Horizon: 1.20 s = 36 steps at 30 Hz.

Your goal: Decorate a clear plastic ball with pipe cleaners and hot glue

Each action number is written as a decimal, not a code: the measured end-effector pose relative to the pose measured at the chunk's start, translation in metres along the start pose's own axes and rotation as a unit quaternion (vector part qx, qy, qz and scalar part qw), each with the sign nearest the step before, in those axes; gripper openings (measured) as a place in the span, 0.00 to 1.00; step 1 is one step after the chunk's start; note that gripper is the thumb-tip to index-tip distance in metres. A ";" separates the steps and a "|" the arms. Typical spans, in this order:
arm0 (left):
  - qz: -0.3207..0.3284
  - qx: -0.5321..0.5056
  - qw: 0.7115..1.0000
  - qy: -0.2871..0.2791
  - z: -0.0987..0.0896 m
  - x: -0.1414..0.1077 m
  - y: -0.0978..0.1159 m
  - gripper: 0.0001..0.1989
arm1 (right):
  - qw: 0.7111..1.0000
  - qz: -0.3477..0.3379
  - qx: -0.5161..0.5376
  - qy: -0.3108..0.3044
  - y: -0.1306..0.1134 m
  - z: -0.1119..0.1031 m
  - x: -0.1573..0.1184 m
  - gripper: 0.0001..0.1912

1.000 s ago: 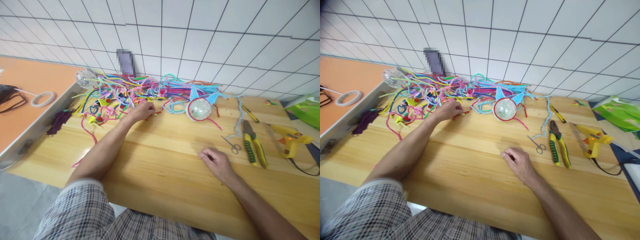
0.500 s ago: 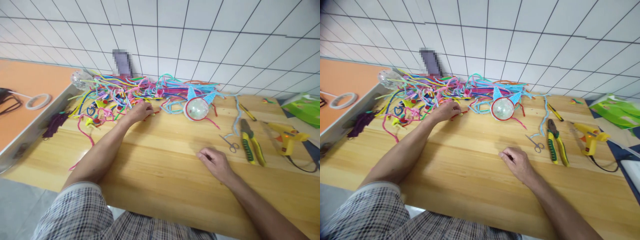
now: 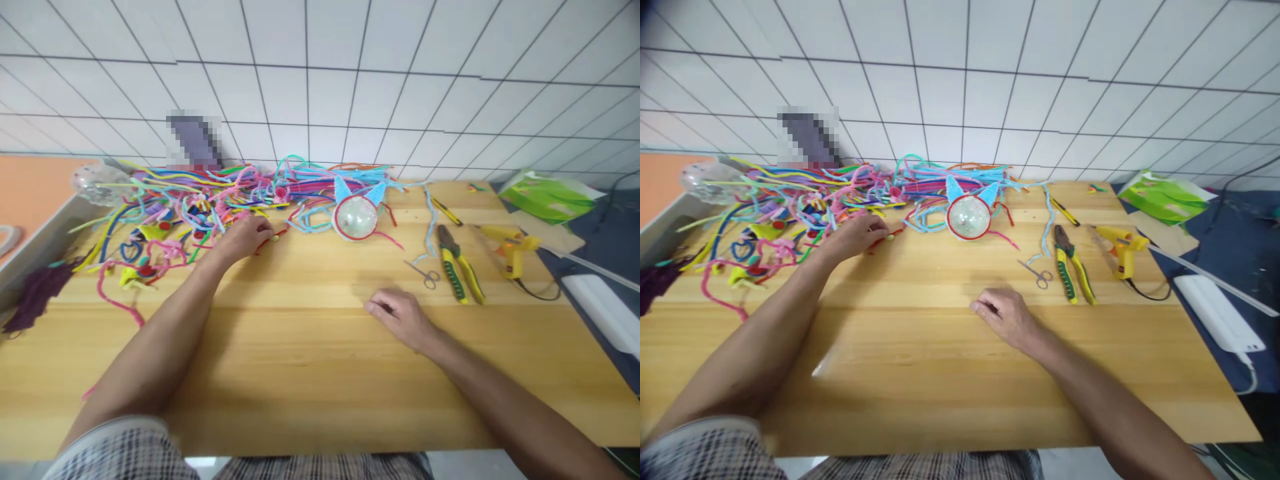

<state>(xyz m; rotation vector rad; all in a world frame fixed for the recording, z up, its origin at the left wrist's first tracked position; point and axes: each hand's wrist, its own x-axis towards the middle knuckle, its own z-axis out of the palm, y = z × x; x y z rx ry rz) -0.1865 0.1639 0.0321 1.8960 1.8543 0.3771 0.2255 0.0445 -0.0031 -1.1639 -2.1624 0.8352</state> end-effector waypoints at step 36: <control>-0.027 -0.007 0.999 -0.016 0.003 0.001 -0.003 0.14 | 0.999 -0.046 -0.010 0.000 0.001 -0.001 -0.003 0.23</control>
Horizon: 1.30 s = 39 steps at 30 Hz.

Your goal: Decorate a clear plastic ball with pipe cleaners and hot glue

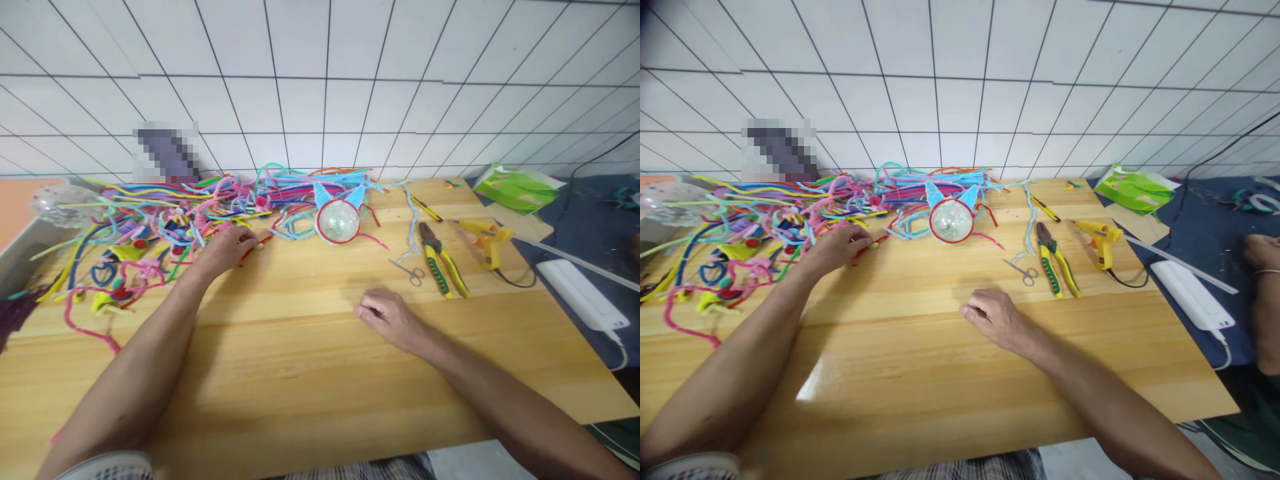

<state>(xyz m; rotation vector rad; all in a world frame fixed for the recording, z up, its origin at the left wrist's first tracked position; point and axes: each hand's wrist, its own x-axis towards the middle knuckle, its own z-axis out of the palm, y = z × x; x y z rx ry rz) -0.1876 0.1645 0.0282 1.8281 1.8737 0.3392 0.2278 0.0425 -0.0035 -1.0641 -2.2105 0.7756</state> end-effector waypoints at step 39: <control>0.019 -0.020 0.999 0.043 0.006 -0.008 0.015 0.08 | 0.999 -0.017 -0.045 -0.008 0.001 -0.009 0.000 0.25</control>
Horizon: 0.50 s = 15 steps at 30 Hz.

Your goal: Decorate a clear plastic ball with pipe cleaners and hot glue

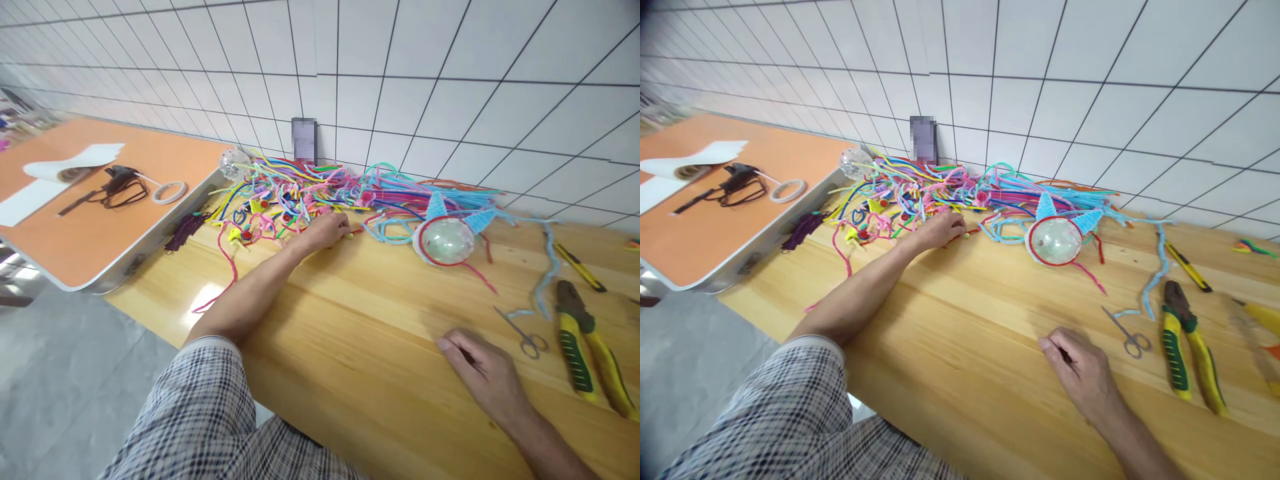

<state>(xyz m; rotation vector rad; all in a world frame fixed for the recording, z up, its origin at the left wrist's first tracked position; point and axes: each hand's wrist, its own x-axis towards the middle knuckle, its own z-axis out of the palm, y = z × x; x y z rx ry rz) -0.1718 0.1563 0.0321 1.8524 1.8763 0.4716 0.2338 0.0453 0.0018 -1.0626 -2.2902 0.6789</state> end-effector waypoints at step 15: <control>-0.001 0.010 1.000 -0.003 0.000 0.002 0.001 0.08 | 1.000 -0.014 -0.009 0.019 0.000 0.001 0.001 0.25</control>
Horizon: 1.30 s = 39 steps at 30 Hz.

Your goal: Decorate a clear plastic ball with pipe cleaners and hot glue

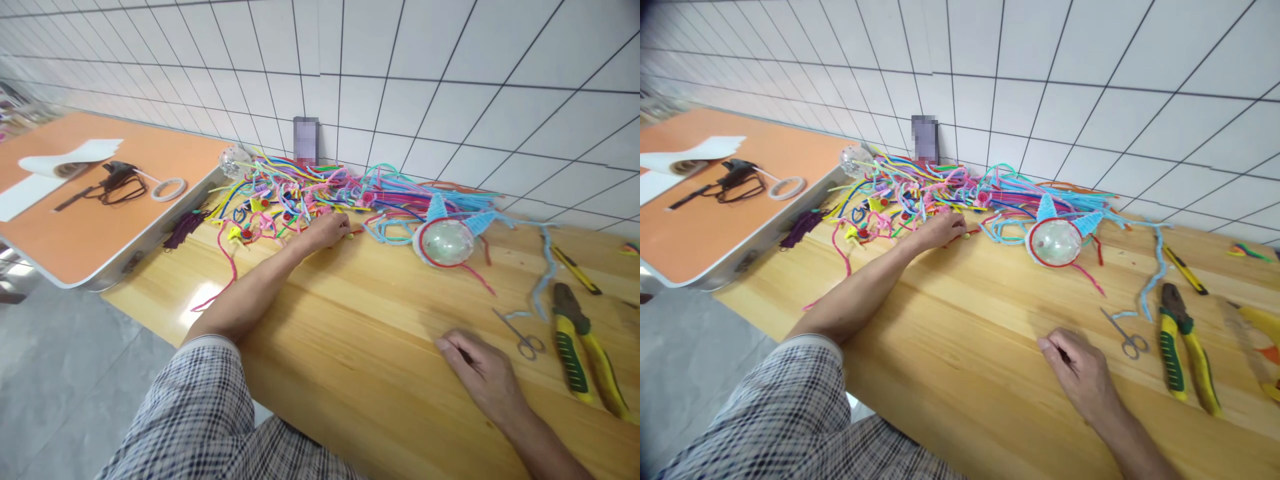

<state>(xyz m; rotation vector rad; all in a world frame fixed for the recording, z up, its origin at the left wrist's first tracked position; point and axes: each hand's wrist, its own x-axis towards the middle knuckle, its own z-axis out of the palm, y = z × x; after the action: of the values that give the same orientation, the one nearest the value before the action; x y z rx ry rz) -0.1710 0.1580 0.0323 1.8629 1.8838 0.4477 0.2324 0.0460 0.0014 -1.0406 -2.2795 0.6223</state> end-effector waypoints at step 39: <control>-0.012 0.046 0.999 -0.004 -0.005 0.000 -0.002 0.10 | 0.997 0.051 0.040 -0.032 -0.003 0.003 0.000 0.23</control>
<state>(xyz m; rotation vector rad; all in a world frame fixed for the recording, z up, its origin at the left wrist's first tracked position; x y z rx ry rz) -0.1757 0.1588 0.0356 1.8939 1.9502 0.3518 0.2286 0.0441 0.0009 -1.1178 -2.2458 0.7927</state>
